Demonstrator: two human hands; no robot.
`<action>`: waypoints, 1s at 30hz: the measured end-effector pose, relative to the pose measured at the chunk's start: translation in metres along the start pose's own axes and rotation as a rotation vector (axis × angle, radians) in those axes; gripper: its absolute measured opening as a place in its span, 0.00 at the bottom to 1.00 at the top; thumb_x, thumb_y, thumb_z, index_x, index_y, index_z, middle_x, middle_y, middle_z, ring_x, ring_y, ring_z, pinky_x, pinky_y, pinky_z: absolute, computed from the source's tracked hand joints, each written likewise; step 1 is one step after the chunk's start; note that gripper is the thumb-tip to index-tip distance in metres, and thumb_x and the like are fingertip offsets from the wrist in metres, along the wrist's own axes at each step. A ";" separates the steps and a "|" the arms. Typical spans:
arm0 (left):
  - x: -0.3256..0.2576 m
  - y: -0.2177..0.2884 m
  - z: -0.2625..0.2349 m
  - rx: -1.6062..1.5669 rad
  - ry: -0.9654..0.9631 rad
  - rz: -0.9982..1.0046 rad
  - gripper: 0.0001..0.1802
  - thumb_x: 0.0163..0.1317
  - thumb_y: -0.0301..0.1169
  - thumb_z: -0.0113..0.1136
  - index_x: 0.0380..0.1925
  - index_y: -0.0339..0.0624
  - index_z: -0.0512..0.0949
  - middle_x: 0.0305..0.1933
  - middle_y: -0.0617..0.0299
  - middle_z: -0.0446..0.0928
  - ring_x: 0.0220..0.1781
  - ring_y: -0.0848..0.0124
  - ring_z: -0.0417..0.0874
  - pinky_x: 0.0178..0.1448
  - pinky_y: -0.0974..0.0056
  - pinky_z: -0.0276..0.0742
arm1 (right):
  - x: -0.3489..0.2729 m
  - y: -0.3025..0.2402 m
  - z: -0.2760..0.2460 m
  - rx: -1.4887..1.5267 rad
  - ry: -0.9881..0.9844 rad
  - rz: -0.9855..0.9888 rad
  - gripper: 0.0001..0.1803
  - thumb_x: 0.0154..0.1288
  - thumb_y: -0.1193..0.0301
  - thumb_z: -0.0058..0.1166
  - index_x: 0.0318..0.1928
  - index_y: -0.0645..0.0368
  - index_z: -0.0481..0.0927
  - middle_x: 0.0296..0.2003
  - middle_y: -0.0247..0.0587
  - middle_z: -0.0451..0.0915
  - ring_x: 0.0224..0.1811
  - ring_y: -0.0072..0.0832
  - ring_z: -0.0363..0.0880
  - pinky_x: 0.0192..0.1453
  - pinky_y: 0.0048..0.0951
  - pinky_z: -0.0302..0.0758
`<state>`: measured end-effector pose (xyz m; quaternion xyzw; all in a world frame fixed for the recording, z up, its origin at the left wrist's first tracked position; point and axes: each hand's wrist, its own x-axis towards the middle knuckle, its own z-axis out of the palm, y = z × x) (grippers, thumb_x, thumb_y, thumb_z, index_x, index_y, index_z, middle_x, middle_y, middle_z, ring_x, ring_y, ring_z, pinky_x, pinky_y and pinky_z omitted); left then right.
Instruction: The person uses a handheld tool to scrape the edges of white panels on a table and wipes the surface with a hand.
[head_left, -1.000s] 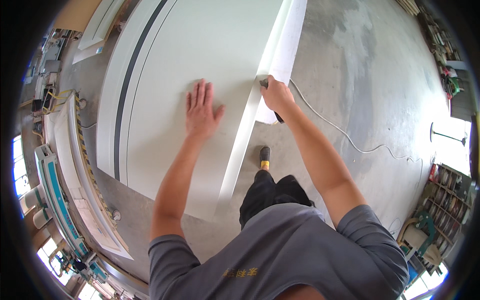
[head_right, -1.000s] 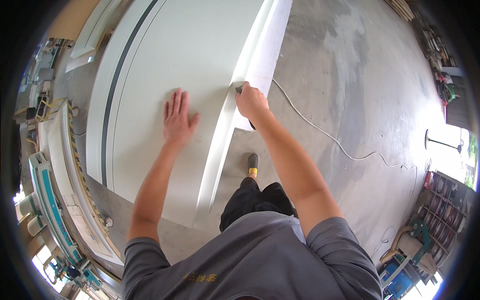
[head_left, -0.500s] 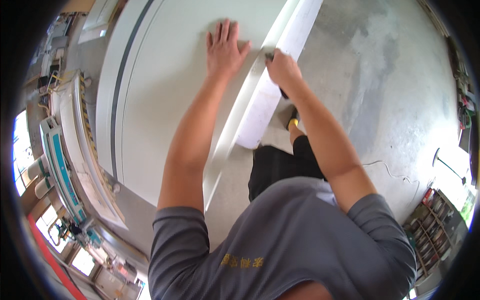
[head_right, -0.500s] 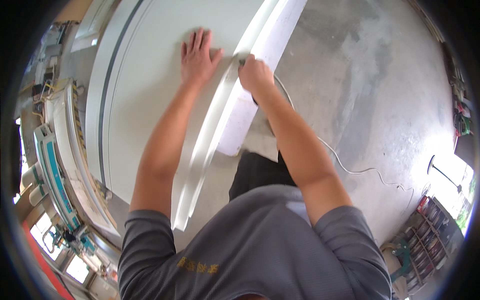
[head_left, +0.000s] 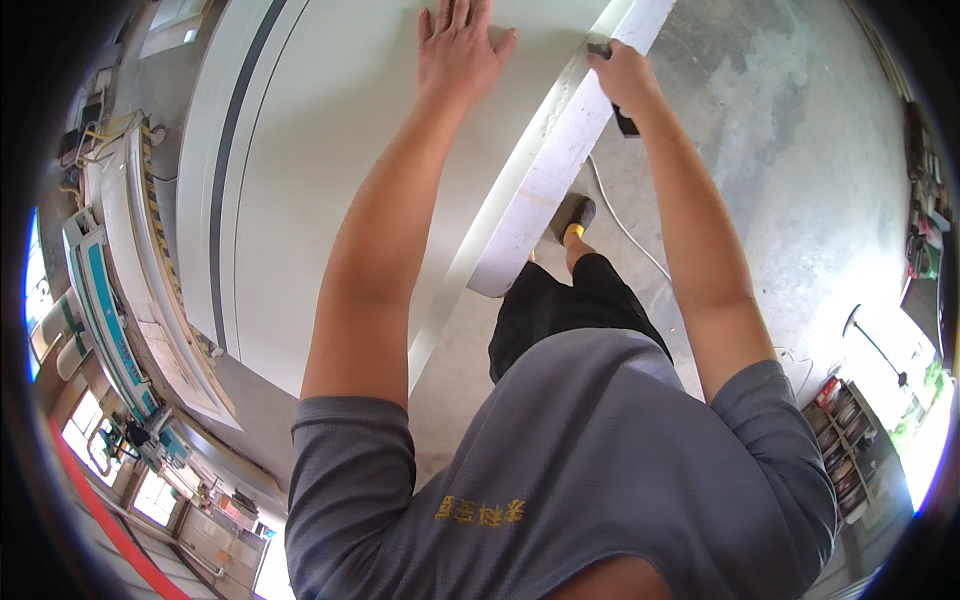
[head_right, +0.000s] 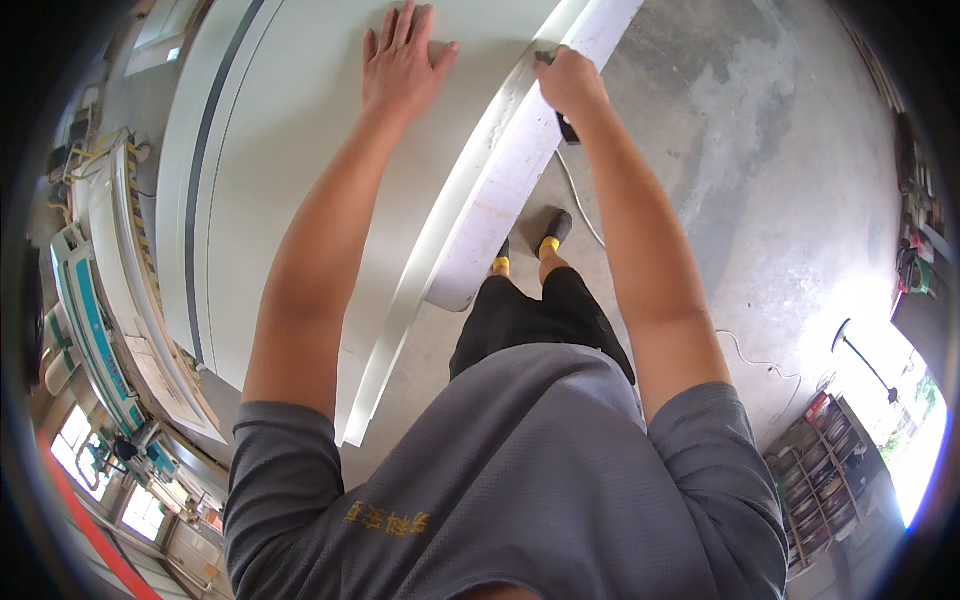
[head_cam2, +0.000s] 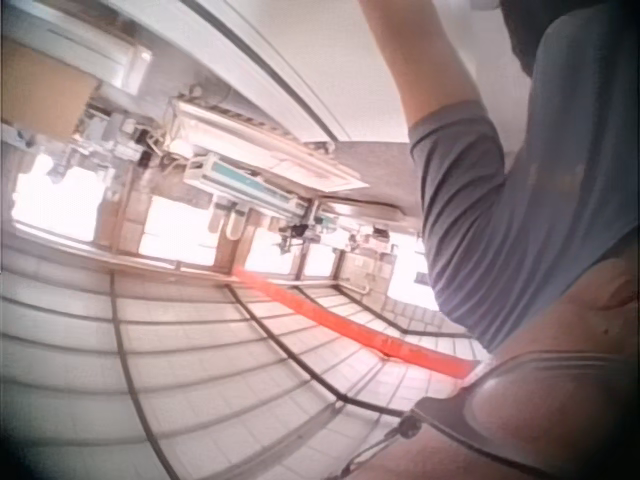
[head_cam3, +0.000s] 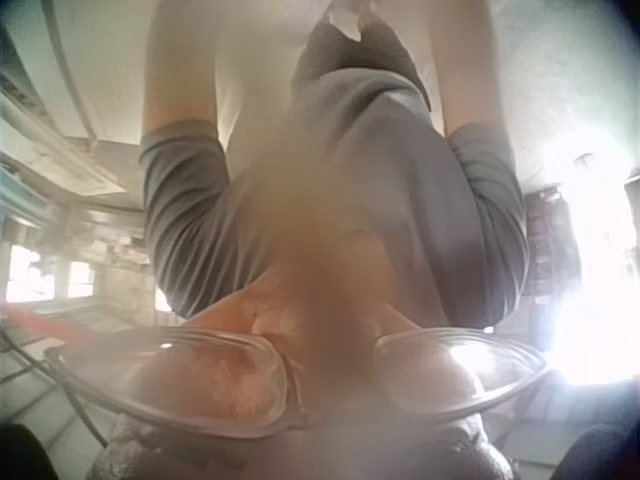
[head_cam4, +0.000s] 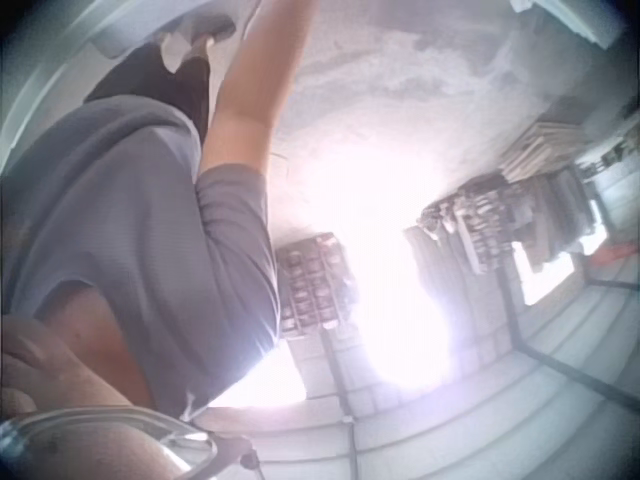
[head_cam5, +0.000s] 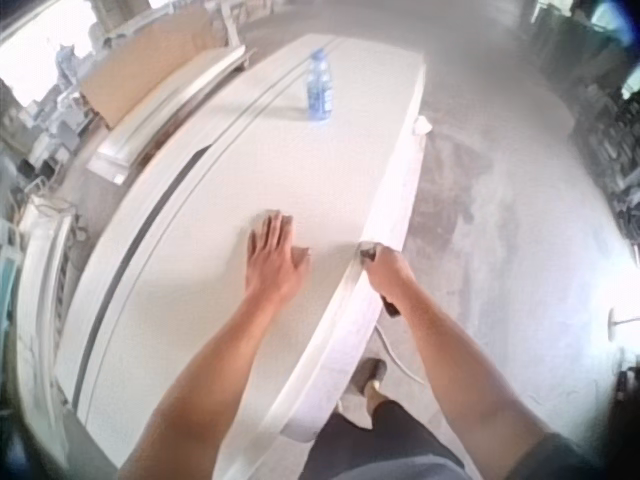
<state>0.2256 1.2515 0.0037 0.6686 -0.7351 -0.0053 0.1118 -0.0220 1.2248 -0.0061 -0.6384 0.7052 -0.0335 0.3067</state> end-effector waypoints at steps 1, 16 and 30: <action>0.007 0.003 -0.003 -0.010 -0.018 -0.002 0.43 0.72 0.51 0.58 0.79 0.39 0.60 0.85 0.48 0.56 0.88 0.53 0.53 0.89 0.43 0.45 | 0.009 0.004 -0.005 0.021 -0.003 0.016 0.27 0.73 0.53 0.56 0.61 0.60 0.82 0.56 0.60 0.85 0.62 0.56 0.82 0.66 0.52 0.79; 0.127 0.017 0.026 0.021 -0.061 -0.007 0.46 0.73 0.53 0.57 0.81 0.40 0.56 0.87 0.49 0.51 0.89 0.54 0.49 0.90 0.45 0.42 | 0.119 0.029 -0.070 0.001 0.043 -0.033 0.28 0.73 0.53 0.54 0.57 0.66 0.83 0.53 0.60 0.86 0.57 0.56 0.85 0.61 0.49 0.81; 0.168 0.028 0.013 -0.026 -0.070 0.024 0.38 0.75 0.45 0.55 0.81 0.46 0.61 0.87 0.56 0.53 0.88 0.55 0.51 0.89 0.44 0.43 | 0.287 0.059 -0.179 0.075 0.002 0.036 0.26 0.73 0.57 0.55 0.61 0.63 0.80 0.58 0.61 0.83 0.63 0.56 0.81 0.66 0.51 0.78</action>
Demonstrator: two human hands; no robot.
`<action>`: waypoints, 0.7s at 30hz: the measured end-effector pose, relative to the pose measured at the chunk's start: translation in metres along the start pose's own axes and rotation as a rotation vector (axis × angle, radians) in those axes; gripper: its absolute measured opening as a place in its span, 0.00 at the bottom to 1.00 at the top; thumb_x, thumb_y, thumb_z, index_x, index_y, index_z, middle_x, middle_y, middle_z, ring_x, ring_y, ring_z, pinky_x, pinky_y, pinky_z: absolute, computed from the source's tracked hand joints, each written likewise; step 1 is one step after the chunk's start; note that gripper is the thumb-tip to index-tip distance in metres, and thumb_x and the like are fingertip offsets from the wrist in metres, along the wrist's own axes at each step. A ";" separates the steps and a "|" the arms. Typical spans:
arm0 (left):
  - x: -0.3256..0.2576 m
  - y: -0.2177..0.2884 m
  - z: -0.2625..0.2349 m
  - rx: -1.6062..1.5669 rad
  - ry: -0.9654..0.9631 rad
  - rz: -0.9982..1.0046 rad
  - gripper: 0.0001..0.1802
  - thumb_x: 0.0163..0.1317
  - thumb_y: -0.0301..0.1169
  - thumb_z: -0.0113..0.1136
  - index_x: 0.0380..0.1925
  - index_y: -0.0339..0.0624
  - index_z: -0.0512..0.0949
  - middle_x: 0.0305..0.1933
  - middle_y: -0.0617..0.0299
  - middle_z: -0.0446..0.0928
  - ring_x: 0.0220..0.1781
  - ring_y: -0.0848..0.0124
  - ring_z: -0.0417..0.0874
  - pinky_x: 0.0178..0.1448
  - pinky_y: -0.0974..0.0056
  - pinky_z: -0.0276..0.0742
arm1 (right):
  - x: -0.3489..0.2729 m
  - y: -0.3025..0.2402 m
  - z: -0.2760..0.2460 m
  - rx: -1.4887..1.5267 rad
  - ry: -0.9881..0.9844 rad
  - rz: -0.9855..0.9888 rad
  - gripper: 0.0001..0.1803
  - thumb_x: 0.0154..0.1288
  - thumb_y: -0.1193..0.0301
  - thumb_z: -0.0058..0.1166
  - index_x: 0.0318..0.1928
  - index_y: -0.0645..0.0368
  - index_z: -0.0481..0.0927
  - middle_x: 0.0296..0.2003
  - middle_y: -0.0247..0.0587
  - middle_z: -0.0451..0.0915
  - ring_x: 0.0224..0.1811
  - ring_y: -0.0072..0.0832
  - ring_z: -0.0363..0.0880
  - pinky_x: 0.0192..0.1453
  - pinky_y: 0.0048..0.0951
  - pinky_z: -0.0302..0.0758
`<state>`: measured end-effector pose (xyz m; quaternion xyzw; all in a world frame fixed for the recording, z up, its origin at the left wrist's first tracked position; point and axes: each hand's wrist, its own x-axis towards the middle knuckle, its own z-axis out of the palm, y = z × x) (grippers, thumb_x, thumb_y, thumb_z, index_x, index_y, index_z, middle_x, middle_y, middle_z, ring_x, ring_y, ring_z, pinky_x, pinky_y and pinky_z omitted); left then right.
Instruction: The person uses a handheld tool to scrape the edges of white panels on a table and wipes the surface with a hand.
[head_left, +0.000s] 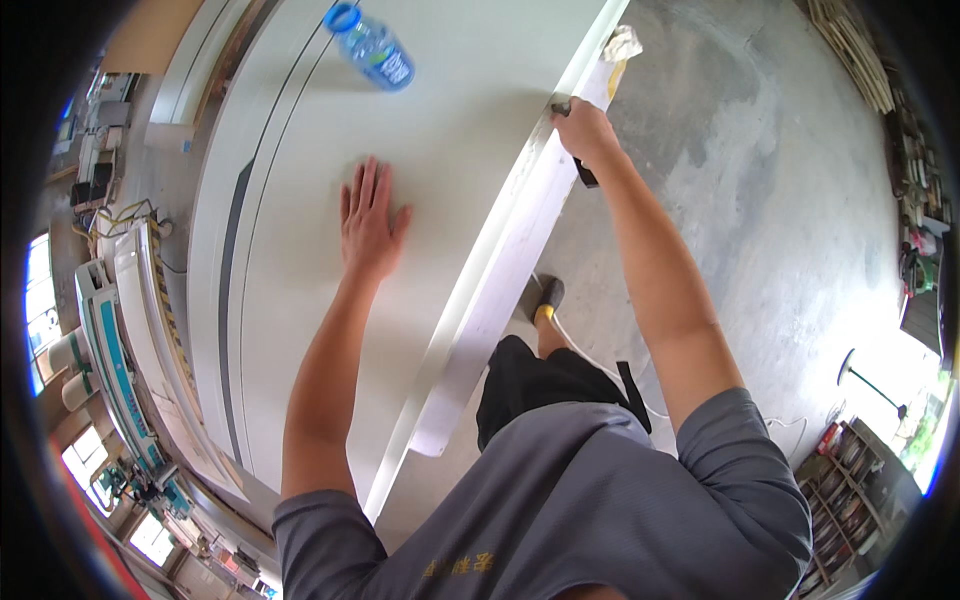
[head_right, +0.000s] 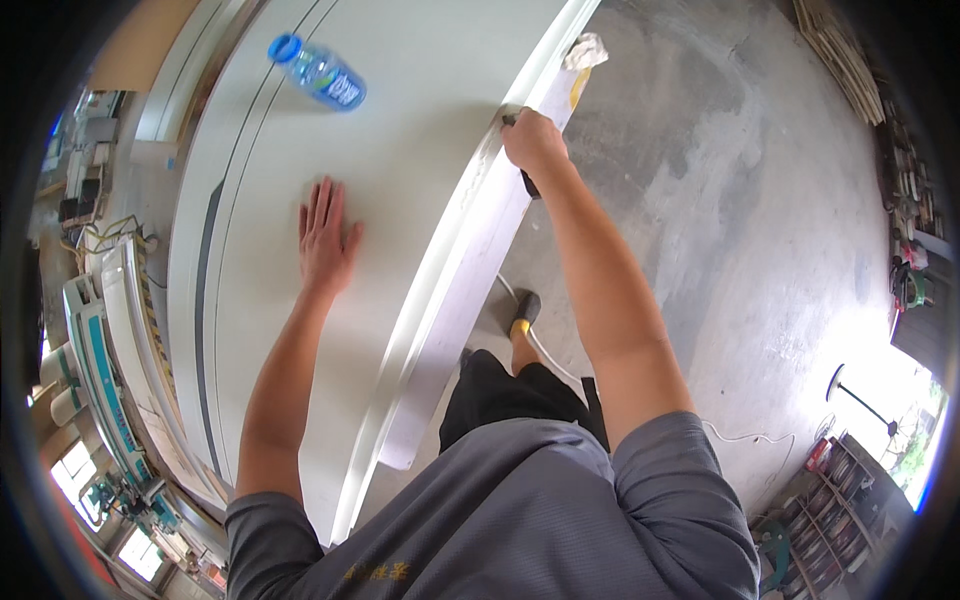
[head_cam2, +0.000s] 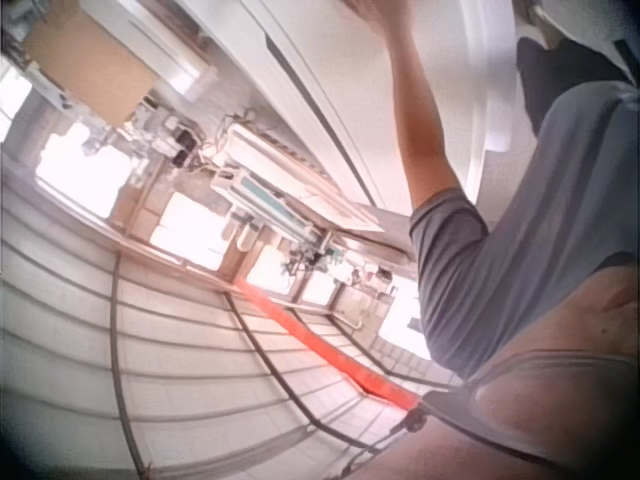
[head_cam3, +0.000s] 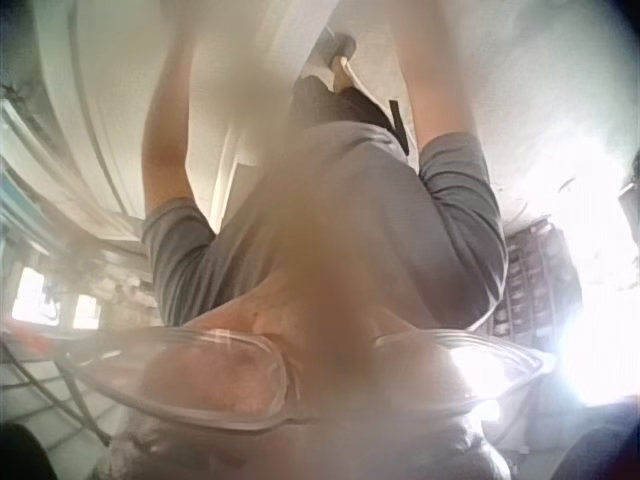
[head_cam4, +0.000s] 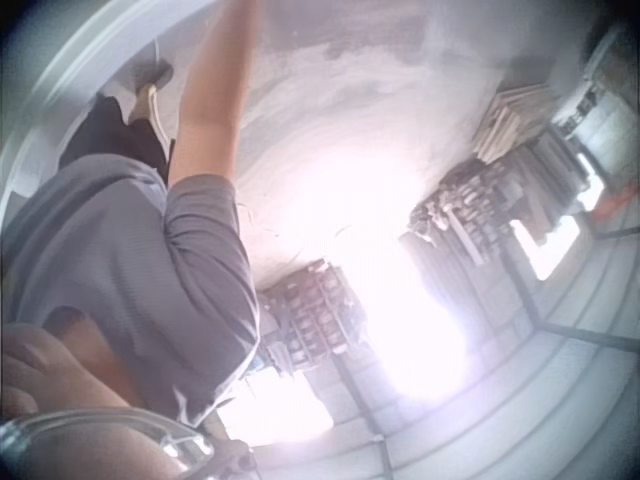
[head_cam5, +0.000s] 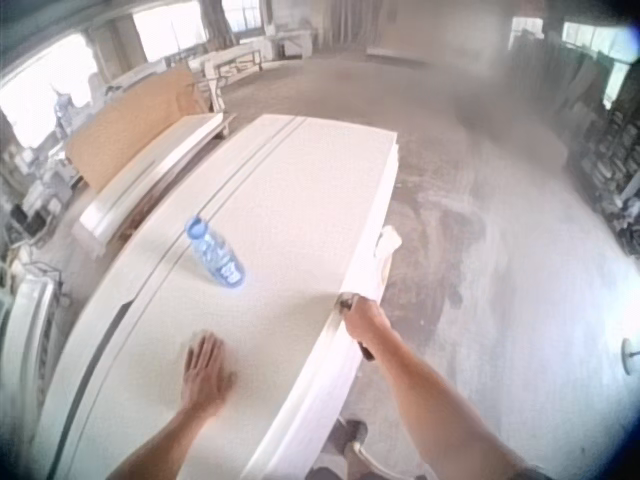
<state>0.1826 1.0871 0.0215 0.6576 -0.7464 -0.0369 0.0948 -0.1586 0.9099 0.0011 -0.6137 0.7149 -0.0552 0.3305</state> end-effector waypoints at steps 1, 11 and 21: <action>0.003 0.003 -0.003 -0.011 0.001 -0.002 0.38 0.74 0.44 0.56 0.81 0.46 0.61 0.87 0.55 0.53 0.88 0.54 0.51 0.89 0.44 0.43 | 0.012 0.002 -0.009 0.007 0.036 -0.009 0.25 0.73 0.57 0.56 0.58 0.65 0.80 0.56 0.63 0.84 0.61 0.58 0.82 0.63 0.52 0.79; -0.009 0.001 -0.005 -0.053 -0.084 -0.060 0.41 0.66 0.37 0.59 0.79 0.41 0.62 0.86 0.51 0.56 0.87 0.47 0.54 0.88 0.40 0.45 | 0.120 0.033 -0.050 0.016 0.087 -0.092 0.24 0.72 0.57 0.57 0.57 0.63 0.82 0.52 0.63 0.86 0.58 0.59 0.84 0.62 0.52 0.79; 0.020 0.062 0.013 -0.198 -0.226 0.072 0.41 0.64 0.38 0.62 0.77 0.40 0.66 0.84 0.51 0.61 0.85 0.48 0.60 0.86 0.41 0.52 | 0.231 0.061 -0.127 -0.034 -0.031 -0.081 0.25 0.71 0.55 0.56 0.60 0.59 0.82 0.54 0.60 0.86 0.59 0.57 0.84 0.64 0.52 0.79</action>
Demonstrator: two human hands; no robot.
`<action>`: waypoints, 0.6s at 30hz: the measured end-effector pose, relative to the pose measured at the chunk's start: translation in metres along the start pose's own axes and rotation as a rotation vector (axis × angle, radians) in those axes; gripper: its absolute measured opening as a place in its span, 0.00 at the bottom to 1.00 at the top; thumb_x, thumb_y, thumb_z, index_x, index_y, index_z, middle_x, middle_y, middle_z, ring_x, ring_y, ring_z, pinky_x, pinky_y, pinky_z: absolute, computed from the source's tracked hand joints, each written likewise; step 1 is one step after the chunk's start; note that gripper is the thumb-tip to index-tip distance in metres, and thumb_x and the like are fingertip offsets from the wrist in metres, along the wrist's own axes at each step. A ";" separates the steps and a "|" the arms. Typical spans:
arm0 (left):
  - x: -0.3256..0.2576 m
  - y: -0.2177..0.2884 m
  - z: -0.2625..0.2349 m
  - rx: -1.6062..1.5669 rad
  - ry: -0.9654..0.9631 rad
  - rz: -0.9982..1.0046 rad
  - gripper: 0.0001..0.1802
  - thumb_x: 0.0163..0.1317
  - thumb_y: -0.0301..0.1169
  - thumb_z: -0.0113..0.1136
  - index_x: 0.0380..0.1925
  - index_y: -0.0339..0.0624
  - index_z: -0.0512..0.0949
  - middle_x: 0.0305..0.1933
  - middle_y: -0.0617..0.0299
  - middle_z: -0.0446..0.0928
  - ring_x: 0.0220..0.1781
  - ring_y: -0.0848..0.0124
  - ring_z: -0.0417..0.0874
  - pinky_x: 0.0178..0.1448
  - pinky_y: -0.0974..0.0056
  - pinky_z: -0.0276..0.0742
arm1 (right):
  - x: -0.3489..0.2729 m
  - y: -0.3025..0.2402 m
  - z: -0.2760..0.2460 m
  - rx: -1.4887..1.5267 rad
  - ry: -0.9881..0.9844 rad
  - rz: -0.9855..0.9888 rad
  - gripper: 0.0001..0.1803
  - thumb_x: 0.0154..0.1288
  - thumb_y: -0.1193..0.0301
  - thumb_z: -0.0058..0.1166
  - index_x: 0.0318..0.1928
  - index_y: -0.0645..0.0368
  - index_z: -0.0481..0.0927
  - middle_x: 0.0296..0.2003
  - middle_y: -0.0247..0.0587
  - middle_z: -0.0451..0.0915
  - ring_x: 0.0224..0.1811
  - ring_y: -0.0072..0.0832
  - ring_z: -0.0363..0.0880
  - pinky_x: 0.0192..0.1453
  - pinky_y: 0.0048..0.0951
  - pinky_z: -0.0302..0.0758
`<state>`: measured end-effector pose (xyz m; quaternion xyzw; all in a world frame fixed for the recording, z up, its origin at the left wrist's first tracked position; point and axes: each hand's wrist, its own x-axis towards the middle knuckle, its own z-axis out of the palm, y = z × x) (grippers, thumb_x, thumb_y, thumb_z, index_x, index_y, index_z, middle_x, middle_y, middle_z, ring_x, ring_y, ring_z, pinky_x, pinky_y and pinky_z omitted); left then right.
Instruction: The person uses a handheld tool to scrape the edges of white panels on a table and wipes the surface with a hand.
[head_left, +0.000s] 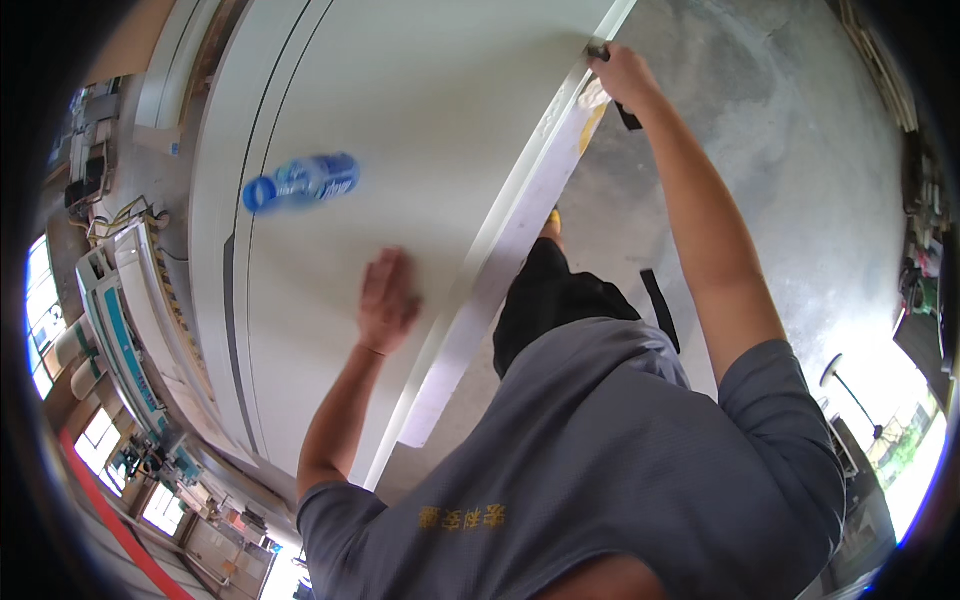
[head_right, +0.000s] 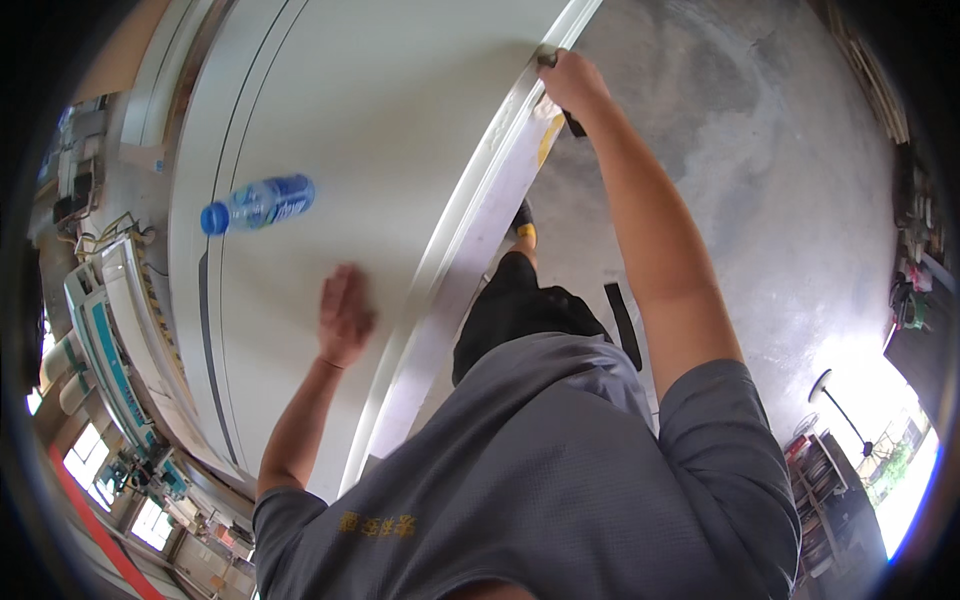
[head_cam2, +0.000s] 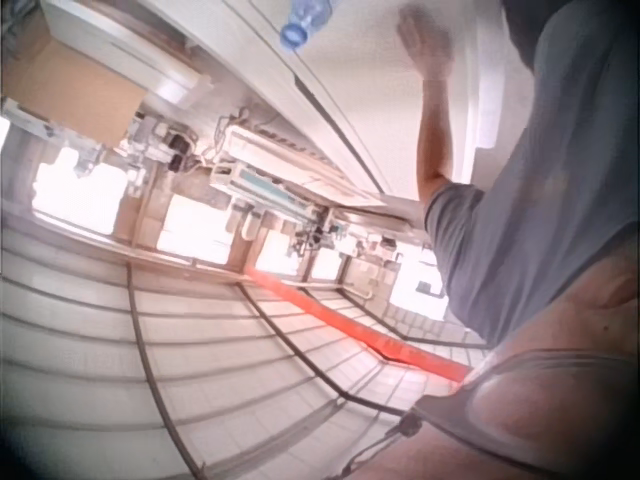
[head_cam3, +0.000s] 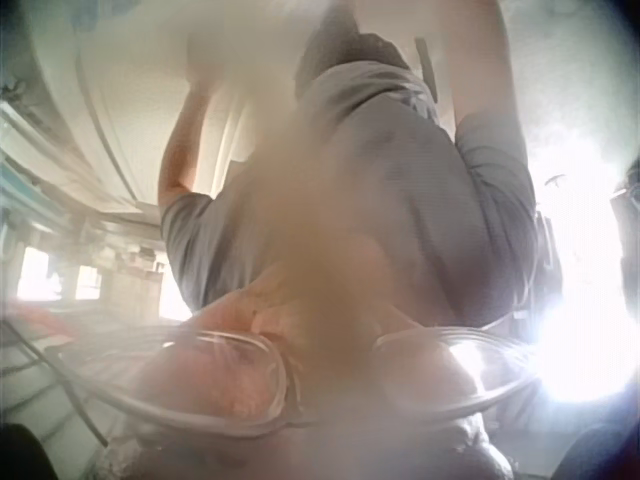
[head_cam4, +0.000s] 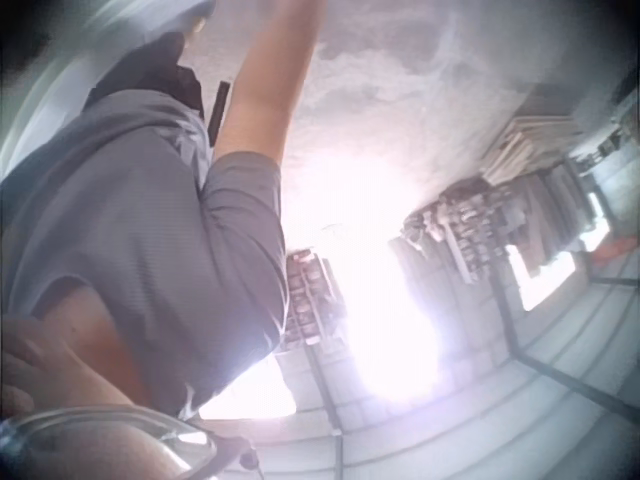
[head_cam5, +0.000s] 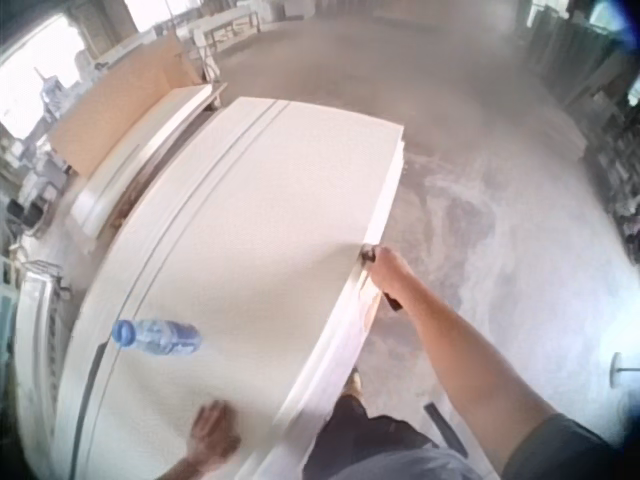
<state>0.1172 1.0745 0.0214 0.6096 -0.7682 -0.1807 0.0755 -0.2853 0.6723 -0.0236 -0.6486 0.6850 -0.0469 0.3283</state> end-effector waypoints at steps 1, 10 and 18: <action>0.021 0.024 0.004 0.014 -0.028 0.042 0.41 0.63 0.39 0.63 0.76 0.40 0.67 0.83 0.52 0.62 0.85 0.49 0.60 0.86 0.41 0.53 | 0.003 -0.005 -0.006 0.003 0.011 0.003 0.25 0.71 0.55 0.56 0.60 0.58 0.82 0.54 0.59 0.86 0.59 0.57 0.84 0.63 0.52 0.79; 0.265 0.145 0.019 0.041 -0.012 0.135 0.40 0.61 0.36 0.68 0.74 0.38 0.70 0.84 0.56 0.60 0.88 0.53 0.53 0.85 0.36 0.49 | 0.045 0.002 -0.045 0.026 0.020 -0.010 0.25 0.71 0.57 0.55 0.61 0.59 0.79 0.55 0.59 0.85 0.59 0.57 0.83 0.63 0.53 0.79; 0.400 0.153 0.023 0.157 0.027 0.276 0.40 0.58 0.36 0.70 0.71 0.36 0.72 0.82 0.59 0.63 0.88 0.53 0.51 0.86 0.35 0.50 | 0.109 0.007 -0.096 0.020 -0.028 -0.001 0.26 0.73 0.57 0.52 0.63 0.61 0.77 0.54 0.60 0.85 0.60 0.56 0.83 0.64 0.51 0.80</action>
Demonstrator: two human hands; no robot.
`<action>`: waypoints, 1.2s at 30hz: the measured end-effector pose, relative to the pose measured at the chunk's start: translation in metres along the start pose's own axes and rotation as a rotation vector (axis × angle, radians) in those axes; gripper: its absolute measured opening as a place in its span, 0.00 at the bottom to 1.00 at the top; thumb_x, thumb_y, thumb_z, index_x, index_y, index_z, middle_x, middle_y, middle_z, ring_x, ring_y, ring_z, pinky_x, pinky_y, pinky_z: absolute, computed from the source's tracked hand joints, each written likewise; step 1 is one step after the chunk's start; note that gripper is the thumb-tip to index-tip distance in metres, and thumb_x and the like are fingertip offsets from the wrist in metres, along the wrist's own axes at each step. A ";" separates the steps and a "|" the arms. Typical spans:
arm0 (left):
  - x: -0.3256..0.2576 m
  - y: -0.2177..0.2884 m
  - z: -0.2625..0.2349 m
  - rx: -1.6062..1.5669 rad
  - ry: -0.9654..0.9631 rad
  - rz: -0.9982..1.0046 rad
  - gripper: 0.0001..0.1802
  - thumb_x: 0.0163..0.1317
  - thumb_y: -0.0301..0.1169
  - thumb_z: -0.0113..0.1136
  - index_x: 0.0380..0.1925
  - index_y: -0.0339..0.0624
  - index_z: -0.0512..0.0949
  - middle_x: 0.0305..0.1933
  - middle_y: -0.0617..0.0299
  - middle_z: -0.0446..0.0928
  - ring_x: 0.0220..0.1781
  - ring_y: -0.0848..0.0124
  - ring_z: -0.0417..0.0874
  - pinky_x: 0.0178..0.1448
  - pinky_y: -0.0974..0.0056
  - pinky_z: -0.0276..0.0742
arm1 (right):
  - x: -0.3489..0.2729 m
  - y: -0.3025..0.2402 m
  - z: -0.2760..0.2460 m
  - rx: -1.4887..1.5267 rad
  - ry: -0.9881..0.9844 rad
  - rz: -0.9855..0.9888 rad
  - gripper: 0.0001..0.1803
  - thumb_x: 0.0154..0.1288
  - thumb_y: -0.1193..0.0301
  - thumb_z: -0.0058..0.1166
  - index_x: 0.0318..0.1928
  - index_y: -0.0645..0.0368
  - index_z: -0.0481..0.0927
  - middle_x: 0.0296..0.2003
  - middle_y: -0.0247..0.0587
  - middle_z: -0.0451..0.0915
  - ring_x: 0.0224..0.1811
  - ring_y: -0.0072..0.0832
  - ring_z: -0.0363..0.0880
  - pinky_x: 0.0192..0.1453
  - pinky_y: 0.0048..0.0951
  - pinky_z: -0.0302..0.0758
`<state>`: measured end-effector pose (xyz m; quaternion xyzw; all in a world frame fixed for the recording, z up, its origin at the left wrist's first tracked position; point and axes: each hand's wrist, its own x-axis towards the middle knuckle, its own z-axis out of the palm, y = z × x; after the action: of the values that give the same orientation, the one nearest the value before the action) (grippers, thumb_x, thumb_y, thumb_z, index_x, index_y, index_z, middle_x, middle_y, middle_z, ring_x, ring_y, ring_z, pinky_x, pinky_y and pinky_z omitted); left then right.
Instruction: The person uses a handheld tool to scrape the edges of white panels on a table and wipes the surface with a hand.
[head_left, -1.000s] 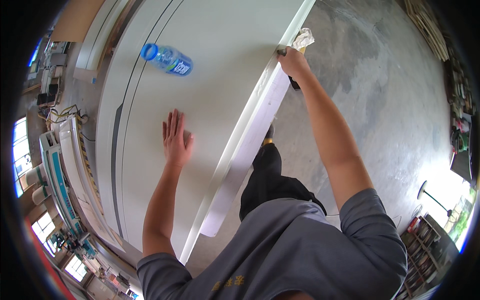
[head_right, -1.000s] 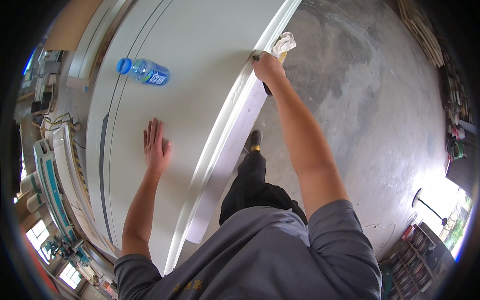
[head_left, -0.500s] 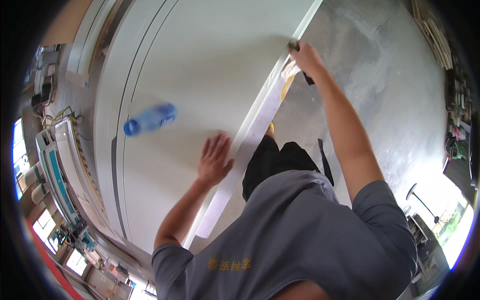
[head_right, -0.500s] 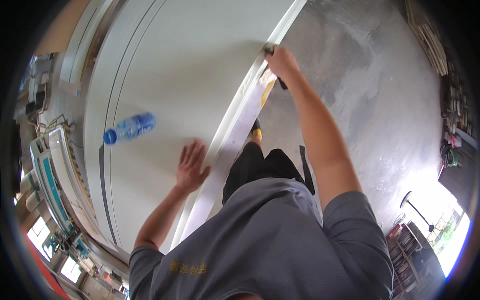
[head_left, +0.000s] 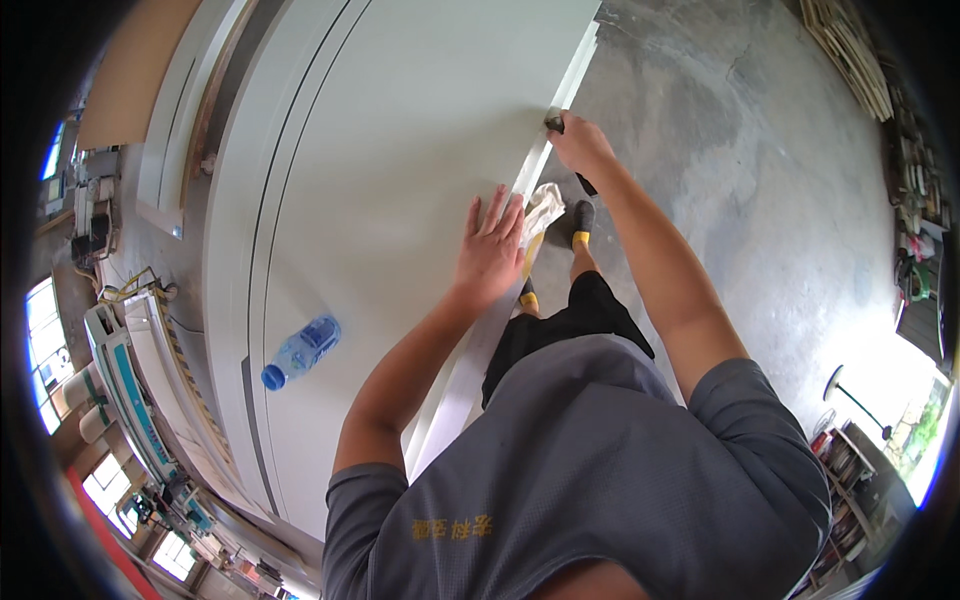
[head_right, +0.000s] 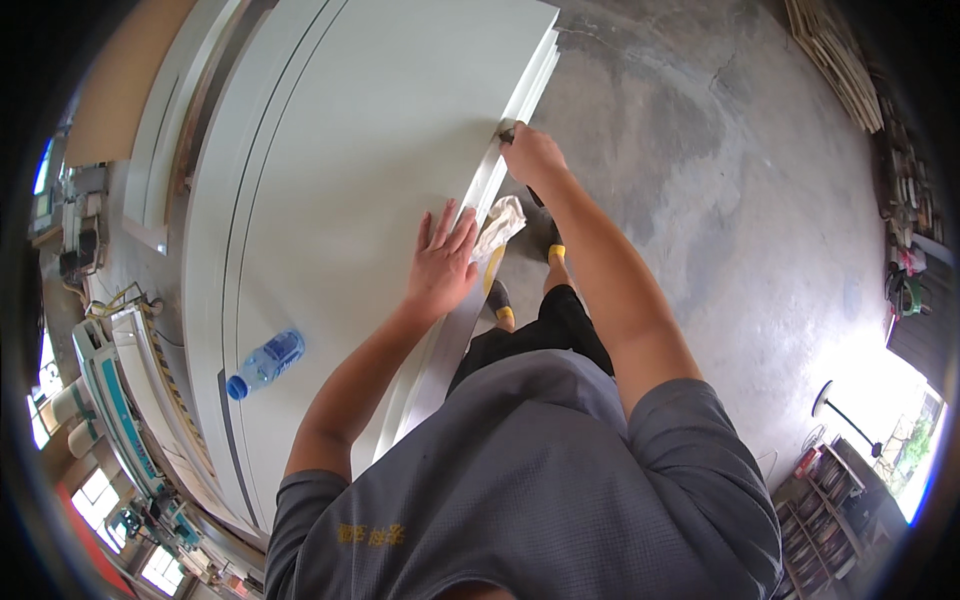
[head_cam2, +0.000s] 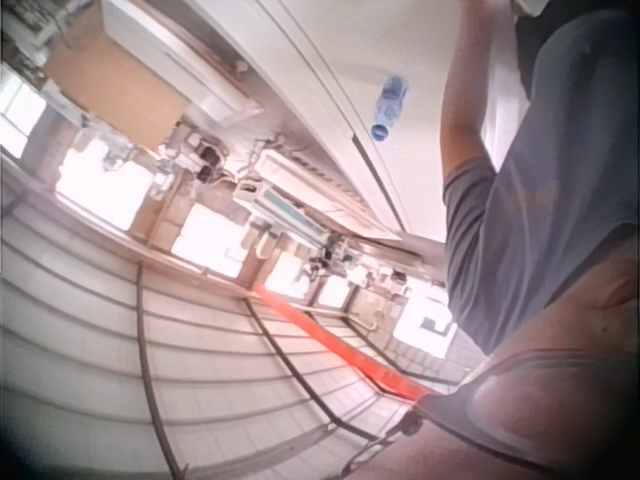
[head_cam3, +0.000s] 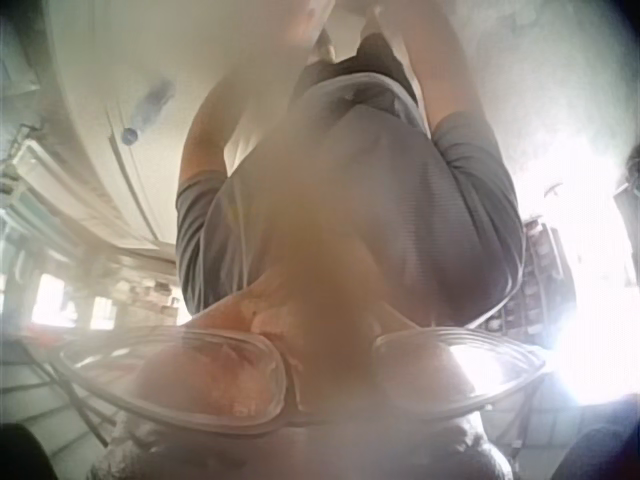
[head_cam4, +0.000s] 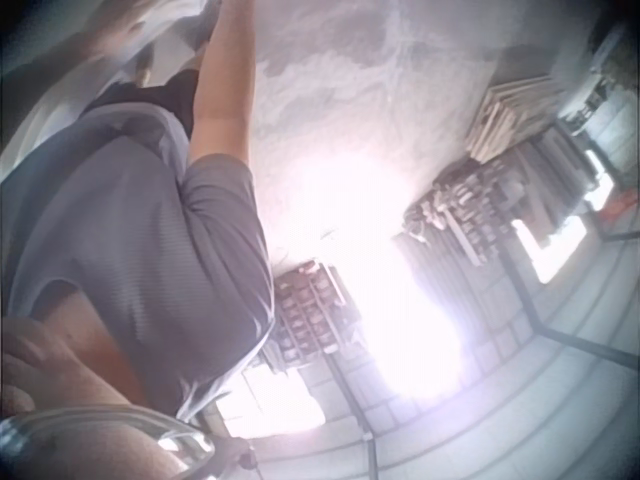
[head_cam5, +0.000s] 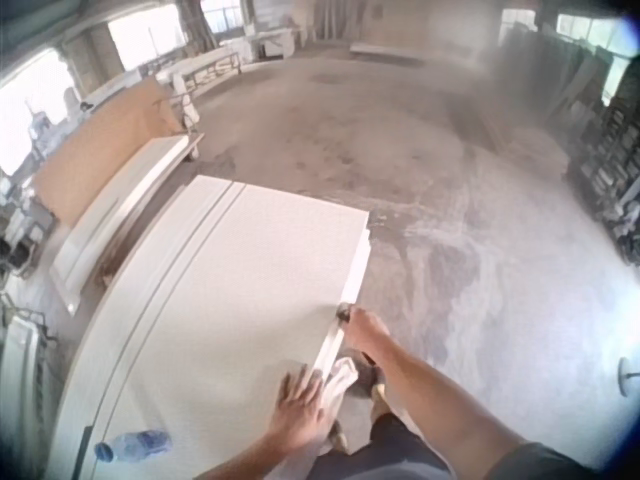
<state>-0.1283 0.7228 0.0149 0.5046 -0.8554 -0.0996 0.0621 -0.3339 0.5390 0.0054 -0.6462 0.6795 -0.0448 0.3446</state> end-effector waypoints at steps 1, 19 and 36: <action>0.013 -0.001 0.001 0.004 -0.011 -0.001 0.40 0.58 0.36 0.70 0.71 0.36 0.72 0.81 0.59 0.63 0.88 0.53 0.51 0.86 0.35 0.49 | 0.009 0.004 -0.006 0.003 -0.005 -0.004 0.26 0.73 0.58 0.52 0.63 0.61 0.77 0.54 0.60 0.85 0.60 0.56 0.83 0.64 0.51 0.80; 0.204 -0.008 0.000 0.146 -0.056 -0.017 0.36 0.62 0.38 0.66 0.71 0.40 0.73 0.82 0.62 0.64 0.88 0.57 0.52 0.87 0.37 0.49 | 0.164 0.055 -0.110 0.029 -0.047 -0.057 0.24 0.75 0.59 0.51 0.63 0.61 0.77 0.56 0.59 0.85 0.60 0.55 0.84 0.64 0.54 0.80; 0.318 0.057 0.041 -0.101 -0.014 -0.261 0.46 0.58 0.34 0.69 0.75 0.29 0.63 0.84 0.25 0.44 0.87 0.33 0.43 0.88 0.39 0.41 | -0.059 0.651 -0.002 0.048 0.108 0.897 0.32 0.72 0.47 0.51 0.51 0.67 0.86 0.51 0.67 0.86 0.56 0.59 0.85 0.58 0.56 0.78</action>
<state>-0.3395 0.4755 -0.0098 0.6072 -0.7767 -0.1533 0.0679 -0.8910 0.6965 -0.2984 -0.2764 0.9080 0.0595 0.3092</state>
